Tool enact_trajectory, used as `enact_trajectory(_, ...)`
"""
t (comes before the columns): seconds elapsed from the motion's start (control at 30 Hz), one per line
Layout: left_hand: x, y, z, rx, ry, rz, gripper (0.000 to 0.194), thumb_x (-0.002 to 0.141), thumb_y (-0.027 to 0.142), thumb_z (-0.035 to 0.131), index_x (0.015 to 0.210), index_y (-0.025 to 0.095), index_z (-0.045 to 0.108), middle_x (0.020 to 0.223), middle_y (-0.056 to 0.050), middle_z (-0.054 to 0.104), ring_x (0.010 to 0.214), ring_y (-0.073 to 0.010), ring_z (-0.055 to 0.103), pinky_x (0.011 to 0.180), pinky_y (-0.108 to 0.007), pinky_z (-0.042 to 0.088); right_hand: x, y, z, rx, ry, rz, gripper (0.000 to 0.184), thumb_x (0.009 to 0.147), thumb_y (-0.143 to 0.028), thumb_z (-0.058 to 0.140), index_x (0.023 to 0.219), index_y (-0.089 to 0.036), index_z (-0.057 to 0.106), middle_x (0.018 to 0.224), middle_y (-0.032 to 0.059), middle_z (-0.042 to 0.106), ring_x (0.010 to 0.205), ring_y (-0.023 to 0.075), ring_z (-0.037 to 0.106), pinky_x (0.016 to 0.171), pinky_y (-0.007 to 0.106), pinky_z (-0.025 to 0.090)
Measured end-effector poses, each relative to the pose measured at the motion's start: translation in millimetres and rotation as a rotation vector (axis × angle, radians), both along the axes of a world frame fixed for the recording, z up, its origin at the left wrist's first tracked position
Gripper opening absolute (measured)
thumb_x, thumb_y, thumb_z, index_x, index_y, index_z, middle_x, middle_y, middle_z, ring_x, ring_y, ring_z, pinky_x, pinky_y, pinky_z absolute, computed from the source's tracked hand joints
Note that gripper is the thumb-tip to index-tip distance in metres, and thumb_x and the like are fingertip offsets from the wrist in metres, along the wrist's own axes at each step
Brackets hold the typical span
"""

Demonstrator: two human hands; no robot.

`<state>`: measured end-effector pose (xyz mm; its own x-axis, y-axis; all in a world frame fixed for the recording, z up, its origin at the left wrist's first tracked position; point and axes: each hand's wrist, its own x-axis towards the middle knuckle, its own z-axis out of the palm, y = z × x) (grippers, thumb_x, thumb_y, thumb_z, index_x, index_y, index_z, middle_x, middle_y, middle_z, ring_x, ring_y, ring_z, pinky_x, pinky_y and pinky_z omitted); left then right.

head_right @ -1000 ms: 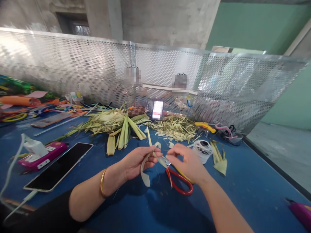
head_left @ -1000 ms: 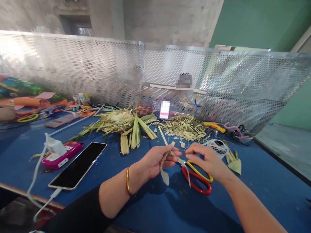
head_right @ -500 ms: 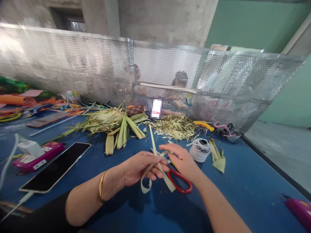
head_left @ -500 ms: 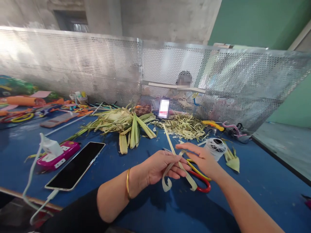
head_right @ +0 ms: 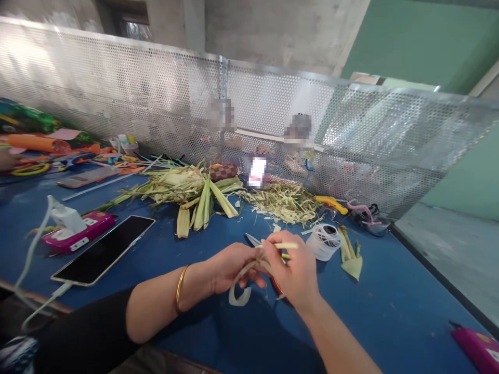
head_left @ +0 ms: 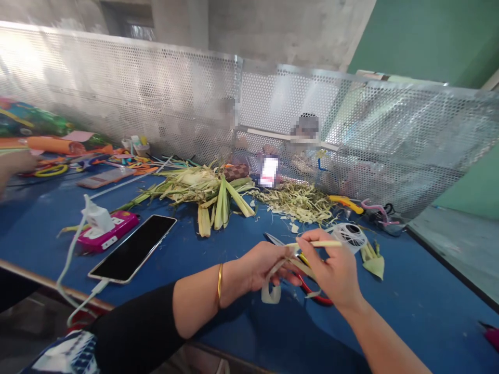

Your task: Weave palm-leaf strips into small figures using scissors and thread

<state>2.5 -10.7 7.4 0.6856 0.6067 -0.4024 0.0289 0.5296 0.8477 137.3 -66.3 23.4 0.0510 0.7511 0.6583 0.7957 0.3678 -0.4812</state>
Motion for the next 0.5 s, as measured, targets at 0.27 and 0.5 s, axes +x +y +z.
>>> enact_trajectory(0.27,-21.2,28.1,23.7,-0.288,-0.269,0.181,0.034,0.096,0.024,0.036,0.086,0.006,0.063,0.068,-0.009,0.068,0.052,-0.0101,0.064,0.031,-0.012,0.033,-9.4,0.3,-20.5,0.352,-0.622,0.131,0.014,0.091,-0.01,0.047,0.093,-0.019,0.058,0.073,0.0046,0.069,0.064,0.0161,0.062,0.063,0.031,0.04)
enact_trajectory(0.5,-20.5,29.2,20.1,-0.288,-0.354,0.272,0.026,0.094,0.015,0.037,0.089,0.005,0.061,0.072,-0.009,0.067,0.065,-0.0136,0.068,0.058,-0.017,0.053,-14.4,8.1,-32.2,0.274,-0.752,0.136,0.017,0.092,-0.01,0.043,0.091,-0.013,0.06,0.072,0.006,0.064,0.064,0.0177,0.057,0.066,0.033,0.039)
